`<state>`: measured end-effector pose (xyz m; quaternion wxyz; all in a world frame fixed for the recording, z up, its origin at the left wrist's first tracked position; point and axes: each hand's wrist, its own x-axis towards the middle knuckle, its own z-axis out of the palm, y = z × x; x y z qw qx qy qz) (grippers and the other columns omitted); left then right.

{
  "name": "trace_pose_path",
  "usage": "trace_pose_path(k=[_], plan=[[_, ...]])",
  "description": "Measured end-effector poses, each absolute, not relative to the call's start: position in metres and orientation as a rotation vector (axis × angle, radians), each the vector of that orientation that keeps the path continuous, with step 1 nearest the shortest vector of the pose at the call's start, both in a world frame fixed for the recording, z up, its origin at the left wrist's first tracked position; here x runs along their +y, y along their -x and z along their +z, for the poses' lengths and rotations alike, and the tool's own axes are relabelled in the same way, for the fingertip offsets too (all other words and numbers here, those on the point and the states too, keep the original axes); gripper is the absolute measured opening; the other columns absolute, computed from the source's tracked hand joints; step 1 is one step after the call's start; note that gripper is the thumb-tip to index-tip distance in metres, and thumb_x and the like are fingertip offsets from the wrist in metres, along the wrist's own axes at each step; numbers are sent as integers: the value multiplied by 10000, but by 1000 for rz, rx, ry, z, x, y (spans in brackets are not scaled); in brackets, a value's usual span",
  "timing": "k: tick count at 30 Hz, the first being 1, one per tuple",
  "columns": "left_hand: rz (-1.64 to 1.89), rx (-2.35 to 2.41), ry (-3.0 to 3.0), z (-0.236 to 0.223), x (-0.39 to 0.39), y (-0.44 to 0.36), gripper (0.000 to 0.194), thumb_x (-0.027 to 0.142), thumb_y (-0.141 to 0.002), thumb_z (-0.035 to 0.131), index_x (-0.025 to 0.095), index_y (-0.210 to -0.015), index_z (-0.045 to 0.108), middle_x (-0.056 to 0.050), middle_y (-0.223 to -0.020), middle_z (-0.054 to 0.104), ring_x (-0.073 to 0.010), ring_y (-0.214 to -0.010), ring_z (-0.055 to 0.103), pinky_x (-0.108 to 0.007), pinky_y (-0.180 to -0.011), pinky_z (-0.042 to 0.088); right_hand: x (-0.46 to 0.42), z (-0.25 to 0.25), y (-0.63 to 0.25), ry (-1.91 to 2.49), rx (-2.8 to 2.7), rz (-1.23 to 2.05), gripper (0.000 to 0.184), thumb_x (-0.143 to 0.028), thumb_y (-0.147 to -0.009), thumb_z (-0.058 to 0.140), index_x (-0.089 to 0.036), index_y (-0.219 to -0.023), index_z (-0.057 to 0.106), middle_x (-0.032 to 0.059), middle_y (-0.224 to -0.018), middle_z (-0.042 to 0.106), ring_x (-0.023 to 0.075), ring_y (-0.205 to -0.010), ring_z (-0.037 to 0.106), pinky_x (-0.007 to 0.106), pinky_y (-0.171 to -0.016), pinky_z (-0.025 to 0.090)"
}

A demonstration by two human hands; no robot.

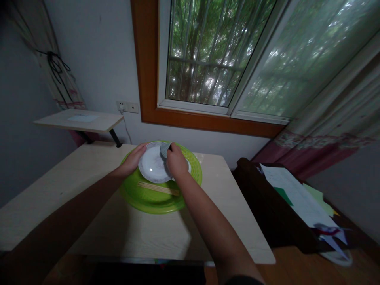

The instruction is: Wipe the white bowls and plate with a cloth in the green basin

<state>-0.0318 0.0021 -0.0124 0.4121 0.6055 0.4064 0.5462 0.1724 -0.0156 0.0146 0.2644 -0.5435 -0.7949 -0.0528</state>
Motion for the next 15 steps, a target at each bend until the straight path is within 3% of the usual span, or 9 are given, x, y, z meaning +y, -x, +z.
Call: trace_pose_path(k=[8, 15], plan=[[1555, 1160, -1444, -17, 8, 38, 460, 490, -936, 502, 174, -1239, 643, -101, -1271, 678, -256, -1195, 613, -393, -1072, 454, -13, 12, -174, 1605, -2253, -182, 255, -172, -848, 562, -113, -1041, 718, 157, -1167, 618, 252, -1011, 579, 317, -887, 451], [1649, 1264, -1451, -24, 16, 45, 440, 482, -955, 473, 184, -1231, 644, -93, -1239, 684, -235, -1136, 625, -361, -1021, 476, -17, 9, -175, 1396, -2462, -37, 253, -284, -898, 564, -126, -975, 746, 112, -1047, 634, 197, -872, 616, 289, -811, 477]])
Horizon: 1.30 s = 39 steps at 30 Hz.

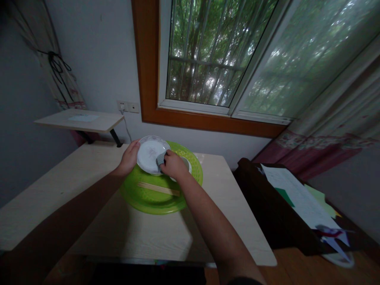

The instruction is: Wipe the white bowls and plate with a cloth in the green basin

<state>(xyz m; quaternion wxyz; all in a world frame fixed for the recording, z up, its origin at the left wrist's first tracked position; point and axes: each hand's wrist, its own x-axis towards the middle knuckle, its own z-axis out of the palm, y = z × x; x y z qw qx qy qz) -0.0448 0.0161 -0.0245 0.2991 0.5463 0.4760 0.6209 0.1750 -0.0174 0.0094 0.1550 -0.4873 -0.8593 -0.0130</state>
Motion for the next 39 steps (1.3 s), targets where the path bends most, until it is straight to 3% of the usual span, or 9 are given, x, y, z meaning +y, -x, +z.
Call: trace_pose_path(k=[5, 12, 29, 34, 39], plan=[[1642, 1321, -1422, -21, 15, 46, 423, 451, -963, 445, 184, -1235, 629, -95, -1237, 677, -237, -1138, 617, -370, -1023, 471, -18, 5, -174, 845, -2614, 142, 151, -203, -862, 591, -136, -842, 725, 78, -972, 589, 187, -888, 576, 301, -864, 486], [1561, 1277, -1467, -19, 14, 39, 394, 416, -943, 438, 171, -1196, 614, -108, -1226, 673, -243, -1128, 620, -382, -1027, 471, -22, -1, -162, 566, -2628, 133, 197, -137, -818, 598, -142, -984, 705, 125, -1171, 581, 258, -1136, 510, 408, -1039, 442], [1351, 1020, -1574, -11, 6, 29, 415, 432, -908, 480, 172, -1171, 667, -105, -1299, 670, -223, -1229, 599, -389, -1142, 401, -33, 17, -157, 1238, -2492, -338, 346, -319, -969, 541, -122, -1212, 687, 169, -1277, 566, 310, -1286, 392, 441, -1135, 340], [1375, 1030, -1488, -7, 1, 27, 407, 442, -906, 501, 182, -1174, 666, -102, -1273, 681, -242, -1179, 625, -396, -1078, 457, -34, 22, -158, 1483, -2378, -369, 308, -256, -955, 530, -79, -1140, 703, 220, -1290, 545, 339, -1194, 434, 446, -1032, 410], [1426, 1088, -1500, -7, 0, 30, 413, 447, -907, 501, 174, -1173, 662, -108, -1252, 687, -255, -1175, 624, -402, -1070, 454, -35, 23, -159, 1567, -2313, -390, 278, -164, -934, 494, -81, -1090, 708, 214, -1231, 567, 326, -1130, 463, 434, -960, 442]])
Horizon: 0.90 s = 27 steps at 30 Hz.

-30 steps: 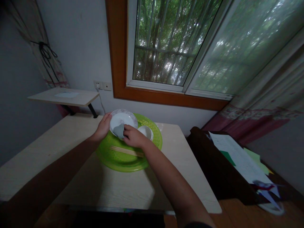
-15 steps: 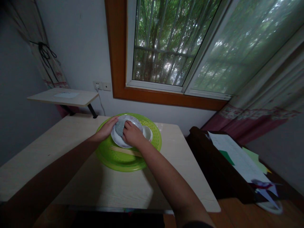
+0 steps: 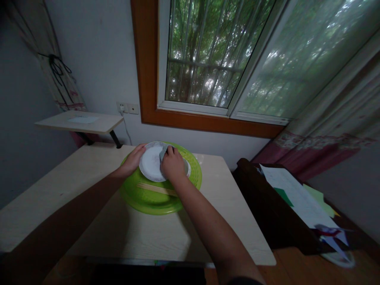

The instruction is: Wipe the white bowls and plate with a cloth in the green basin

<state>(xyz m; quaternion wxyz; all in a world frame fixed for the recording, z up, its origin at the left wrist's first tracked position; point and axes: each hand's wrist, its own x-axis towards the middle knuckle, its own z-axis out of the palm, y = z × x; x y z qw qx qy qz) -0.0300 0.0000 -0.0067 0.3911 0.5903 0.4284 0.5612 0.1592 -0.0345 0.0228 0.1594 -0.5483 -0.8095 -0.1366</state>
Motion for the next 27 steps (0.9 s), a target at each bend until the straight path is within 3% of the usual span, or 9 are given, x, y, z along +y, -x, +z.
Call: trace_pose_path(k=[9, 18, 22, 27], plan=[[1560, 1242, -1511, -19, 10, 41, 438, 472, -936, 477, 184, -1216, 654, -103, -1258, 681, -257, -1172, 615, -391, -1051, 459, -32, 18, -163, 1651, -2352, -322, 287, -296, -917, 565, -120, -1070, 732, 195, -1154, 615, 321, -1088, 555, 382, -838, 502], [1565, 1300, -1476, -15, 11, 42, 413, 453, -937, 455, 191, -1201, 634, -90, -1227, 680, -235, -1142, 610, -353, -1017, 466, -27, 11, -168, 1151, -2655, -108, 256, -281, -927, 542, -137, -983, 747, 96, -945, 659, 207, -873, 617, 303, -832, 475], [1552, 1302, -1485, -14, 10, 40, 400, 439, -932, 445, 185, -1184, 626, -91, -1211, 676, -231, -1122, 611, -348, -1010, 461, -26, 9, -167, 864, -2667, 33, 202, -225, -919, 559, -142, -971, 736, 83, -996, 647, 193, -933, 595, 289, -871, 466], [1452, 1266, -1516, -10, 5, 35, 373, 419, -925, 432, 206, -1164, 623, -81, -1182, 682, -237, -1086, 619, -367, -988, 477, -29, 11, -161, 691, -2640, 74, 218, -190, -927, 543, -172, -1049, 723, 102, -1131, 642, 221, -1058, 555, 357, -975, 447]])
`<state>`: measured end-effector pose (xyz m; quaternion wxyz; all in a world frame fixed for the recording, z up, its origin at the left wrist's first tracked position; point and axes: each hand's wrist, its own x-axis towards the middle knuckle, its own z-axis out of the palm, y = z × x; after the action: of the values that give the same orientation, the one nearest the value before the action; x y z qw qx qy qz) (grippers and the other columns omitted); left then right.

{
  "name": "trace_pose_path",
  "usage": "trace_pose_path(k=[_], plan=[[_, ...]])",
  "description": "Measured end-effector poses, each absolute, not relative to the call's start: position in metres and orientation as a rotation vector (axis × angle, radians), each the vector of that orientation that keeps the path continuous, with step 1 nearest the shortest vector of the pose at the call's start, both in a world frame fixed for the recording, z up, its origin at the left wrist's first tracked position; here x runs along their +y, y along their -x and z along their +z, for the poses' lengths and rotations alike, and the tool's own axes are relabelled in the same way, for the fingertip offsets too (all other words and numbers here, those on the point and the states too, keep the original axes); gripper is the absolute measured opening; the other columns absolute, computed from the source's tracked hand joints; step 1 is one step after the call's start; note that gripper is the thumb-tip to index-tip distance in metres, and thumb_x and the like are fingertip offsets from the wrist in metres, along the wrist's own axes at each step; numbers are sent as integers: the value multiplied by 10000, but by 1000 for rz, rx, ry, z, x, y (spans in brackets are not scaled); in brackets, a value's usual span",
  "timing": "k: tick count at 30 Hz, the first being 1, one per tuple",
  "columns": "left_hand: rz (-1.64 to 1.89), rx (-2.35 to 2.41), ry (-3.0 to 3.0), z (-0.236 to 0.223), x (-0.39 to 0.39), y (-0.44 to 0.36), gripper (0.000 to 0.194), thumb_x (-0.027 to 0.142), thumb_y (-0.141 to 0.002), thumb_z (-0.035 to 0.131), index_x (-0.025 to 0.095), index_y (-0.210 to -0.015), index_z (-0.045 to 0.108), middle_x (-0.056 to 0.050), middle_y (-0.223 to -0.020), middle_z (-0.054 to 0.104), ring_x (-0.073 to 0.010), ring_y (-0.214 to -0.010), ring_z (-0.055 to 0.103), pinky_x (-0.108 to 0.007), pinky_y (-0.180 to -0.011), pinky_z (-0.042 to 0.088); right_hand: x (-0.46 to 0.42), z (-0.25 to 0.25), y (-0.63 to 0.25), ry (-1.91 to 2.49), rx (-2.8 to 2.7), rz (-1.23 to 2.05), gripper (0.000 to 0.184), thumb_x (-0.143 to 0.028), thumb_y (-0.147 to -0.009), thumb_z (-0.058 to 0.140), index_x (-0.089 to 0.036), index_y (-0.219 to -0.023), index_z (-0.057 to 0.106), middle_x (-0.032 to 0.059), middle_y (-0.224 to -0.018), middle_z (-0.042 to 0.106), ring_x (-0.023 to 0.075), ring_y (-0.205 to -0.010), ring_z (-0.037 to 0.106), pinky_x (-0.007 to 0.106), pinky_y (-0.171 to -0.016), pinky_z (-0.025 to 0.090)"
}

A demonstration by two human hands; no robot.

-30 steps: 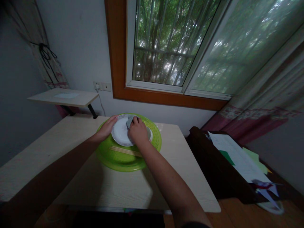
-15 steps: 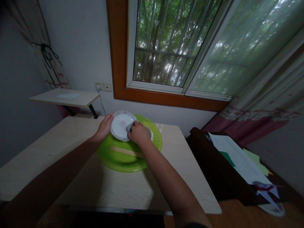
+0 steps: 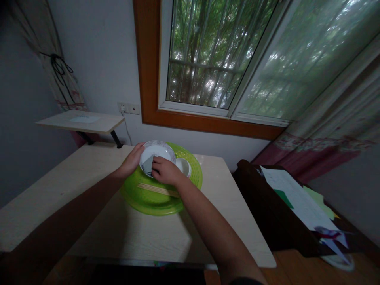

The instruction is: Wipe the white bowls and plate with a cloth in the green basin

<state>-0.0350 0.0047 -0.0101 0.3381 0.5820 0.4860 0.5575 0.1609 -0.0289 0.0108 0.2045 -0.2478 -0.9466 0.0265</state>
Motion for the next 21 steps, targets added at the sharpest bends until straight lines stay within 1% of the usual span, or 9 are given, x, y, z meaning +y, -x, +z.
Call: trace_pose_path(k=[4, 8, 10, 12, 15, 17, 21], plan=[[1355, 1178, -1599, -6, 1, 30, 330, 383, -903, 450, 213, -1101, 652, -74, -1207, 688, -229, -1168, 603, -371, -1086, 430, -29, 11, -157, 755, -2643, -4, 209, -180, -917, 557, -186, -1020, 739, 112, -1177, 633, 242, -1104, 528, 394, -1006, 432], [1308, 1048, -1630, -8, 2, 28, 307, 381, -884, 483, 215, -1046, 683, -68, -1193, 705, -219, -1182, 612, -374, -1134, 406, -28, 14, -157, 922, -2593, -111, 260, -214, -948, 554, -207, -1145, 723, 110, -1267, 607, 256, -1182, 496, 392, -1031, 417], [1300, 995, -1633, -11, 4, 27, 310, 384, -883, 493, 216, -1051, 692, -67, -1206, 707, -221, -1192, 611, -385, -1145, 401, -28, 17, -159, 1028, -2543, -178, 275, -239, -973, 533, -198, -1179, 711, 112, -1235, 616, 260, -1170, 496, 390, -1035, 412], [1297, 959, -1630, -13, 5, 27, 326, 390, -887, 495, 213, -1076, 692, -69, -1229, 701, -221, -1201, 608, -390, -1147, 401, -28, 20, -161, 1153, -2487, -238, 261, -243, -978, 528, -177, -1141, 721, 122, -1178, 627, 268, -1148, 496, 387, -1025, 415], [1319, 962, -1609, -15, 5, 27, 347, 404, -890, 494, 207, -1101, 686, -75, -1238, 692, -224, -1193, 611, -395, -1134, 415, -27, 23, -164, 1349, -2384, -299, 235, -219, -957, 538, -161, -1076, 732, 136, -1155, 628, 281, -1135, 489, 385, -997, 426], [1327, 999, -1613, -15, 5, 28, 348, 409, -890, 498, 210, -1106, 686, -76, -1228, 692, -228, -1187, 611, -398, -1125, 421, -27, 24, -167, 1456, -2331, -319, 238, -207, -946, 535, -158, -1068, 733, 144, -1160, 632, 287, -1130, 491, 387, -982, 430], [1346, 1076, -1617, -10, 0, 29, 352, 414, -891, 505, 214, -1118, 686, -74, -1229, 692, -236, -1186, 608, -389, -1101, 435, -27, 24, -171, 1596, -2303, -324, 247, -205, -920, 538, -132, -1046, 737, 163, -1094, 658, 301, -1103, 508, 387, -938, 443]])
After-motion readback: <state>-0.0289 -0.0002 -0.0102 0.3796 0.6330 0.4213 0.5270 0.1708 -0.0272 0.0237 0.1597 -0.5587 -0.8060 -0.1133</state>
